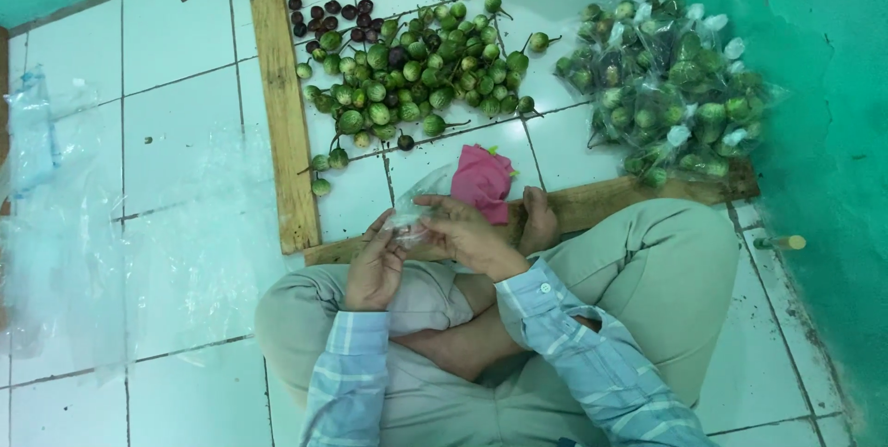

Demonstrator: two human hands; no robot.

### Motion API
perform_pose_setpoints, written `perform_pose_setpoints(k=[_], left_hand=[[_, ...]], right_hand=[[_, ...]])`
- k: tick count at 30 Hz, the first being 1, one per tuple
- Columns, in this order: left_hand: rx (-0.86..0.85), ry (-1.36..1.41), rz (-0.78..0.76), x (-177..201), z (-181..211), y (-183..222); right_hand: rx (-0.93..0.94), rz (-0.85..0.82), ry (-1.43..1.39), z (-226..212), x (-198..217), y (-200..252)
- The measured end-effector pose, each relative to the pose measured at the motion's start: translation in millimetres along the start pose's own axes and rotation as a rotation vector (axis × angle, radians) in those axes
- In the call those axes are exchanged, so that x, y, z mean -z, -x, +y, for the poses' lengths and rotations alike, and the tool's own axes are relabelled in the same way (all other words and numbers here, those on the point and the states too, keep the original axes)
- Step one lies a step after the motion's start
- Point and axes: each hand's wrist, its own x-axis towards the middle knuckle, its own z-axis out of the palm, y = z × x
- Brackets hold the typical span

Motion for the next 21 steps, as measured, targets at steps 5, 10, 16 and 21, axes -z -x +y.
perform_pose_setpoints(k=[5, 10, 16, 21], left_hand=[[0.055, 0.146, -0.151, -59, 25, 15], [-0.328, -0.563, -0.246, -107, 67, 17], [-0.601, -0.868, 0.022, -88, 62, -7], [-0.597, -0.807, 0.178, -70, 50, -17]], right_hand=[[-0.072, 0.021, -0.328, -4, 9, -27], [0.15, -0.066, -0.256, -25, 10, -32], [0.499, 0.053, 0.982, -39, 6, -13], [-0.028, 0.383, 1.934, -17, 33, -15]])
